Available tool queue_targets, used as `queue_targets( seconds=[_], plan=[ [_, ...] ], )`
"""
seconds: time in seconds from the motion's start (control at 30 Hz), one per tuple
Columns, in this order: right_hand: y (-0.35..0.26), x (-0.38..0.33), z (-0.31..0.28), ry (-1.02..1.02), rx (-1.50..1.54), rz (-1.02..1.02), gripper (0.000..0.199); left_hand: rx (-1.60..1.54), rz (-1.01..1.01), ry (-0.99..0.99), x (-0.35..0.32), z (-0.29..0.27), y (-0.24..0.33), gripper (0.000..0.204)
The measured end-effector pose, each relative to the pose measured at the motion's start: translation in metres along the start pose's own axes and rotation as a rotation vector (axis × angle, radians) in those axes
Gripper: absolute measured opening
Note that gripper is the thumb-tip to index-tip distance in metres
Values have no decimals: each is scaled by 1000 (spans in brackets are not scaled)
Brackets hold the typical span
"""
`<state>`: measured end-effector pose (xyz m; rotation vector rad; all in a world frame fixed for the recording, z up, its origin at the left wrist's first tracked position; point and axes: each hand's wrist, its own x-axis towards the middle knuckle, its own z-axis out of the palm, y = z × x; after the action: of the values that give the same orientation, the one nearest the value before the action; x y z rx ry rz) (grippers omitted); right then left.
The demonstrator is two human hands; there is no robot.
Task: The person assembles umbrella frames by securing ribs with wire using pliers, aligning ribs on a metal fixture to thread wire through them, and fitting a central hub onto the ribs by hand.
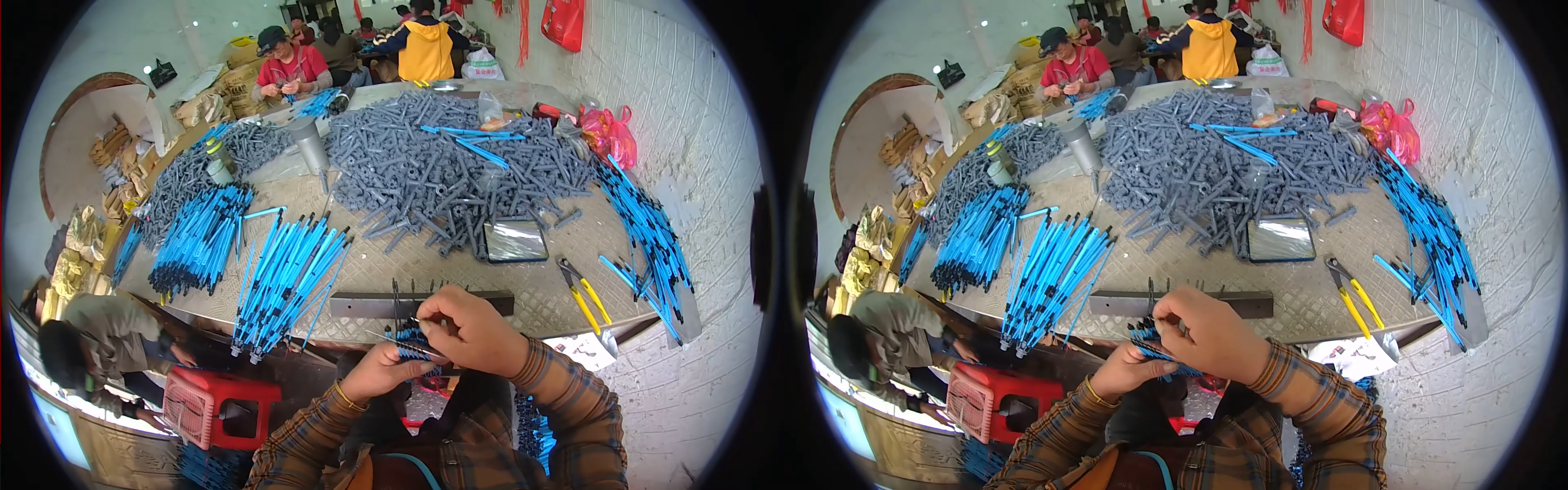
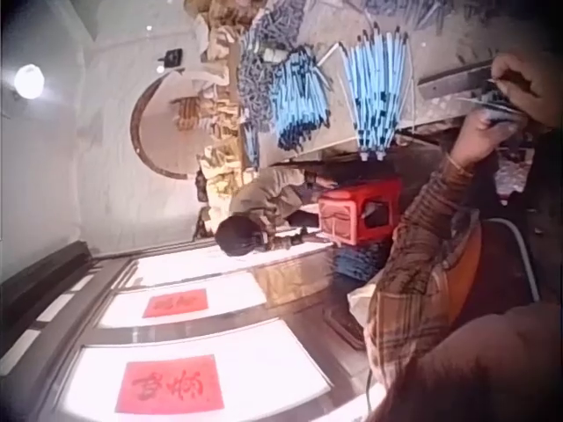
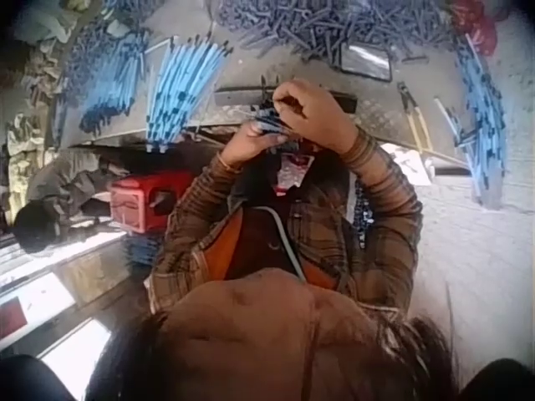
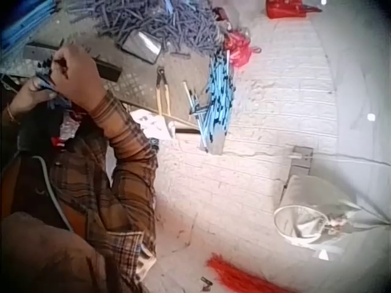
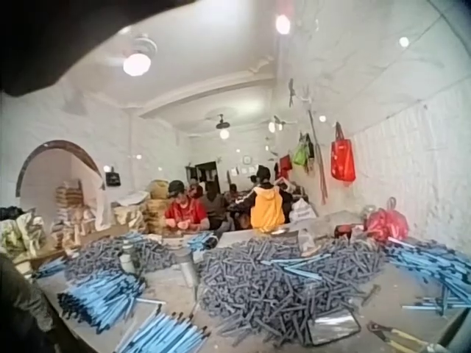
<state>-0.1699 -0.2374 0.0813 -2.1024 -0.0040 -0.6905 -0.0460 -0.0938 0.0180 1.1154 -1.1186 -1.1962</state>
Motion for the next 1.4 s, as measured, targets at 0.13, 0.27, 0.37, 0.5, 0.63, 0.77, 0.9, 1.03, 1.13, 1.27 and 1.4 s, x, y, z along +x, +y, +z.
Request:
queue_targets(
  seconds=[0.13, 0.27, 0.37, 0.5, 0.63, 0.77, 0.9, 1.03, 1.13, 1.27, 1.4],
  plan=[
    [-4, 0, 0, -20, -45, 27, 14, 13, -38, 29, -5, 6, -3, 20],
    [0, 4, -2, -42, -140, -30, 14, 50, -33, -39, -2, 1, -3, 24],
    [0, 6, -4, -50, -145, -39, 14, 24, -18, -27, 0, -1, 2, 24],
    [3, 8, -10, -91, -92, -19, 14, -32, -31, -7, 1, -2, -4, 23],
    [5, 7, -12, -146, -76, -37, 15, -49, -46, -8, 1, 0, -3, 23],
    [7, 5, -12, -151, -65, -54, 16, -44, -52, -9, 0, 1, 0, 22],
    [7, 3, -13, -153, -53, -58, 15, -68, -64, -10, 1, 2, 0, 21],
    [0, 6, -12, -184, -108, -41, 12, -58, -66, 3, 0, 3, 4, 19],
    [-3, 7, -12, -181, -150, -49, 10, -35, -57, -3, -1, 2, 4, 20],
    [0, 9, -9, -183, -128, -47, 11, 2, -33, -15, -1, -2, 0, 22],
    [-9, 9, -7, -185, -202, 19, 13, 10, -22, -9, -3, -1, -3, 21]
  ],
)
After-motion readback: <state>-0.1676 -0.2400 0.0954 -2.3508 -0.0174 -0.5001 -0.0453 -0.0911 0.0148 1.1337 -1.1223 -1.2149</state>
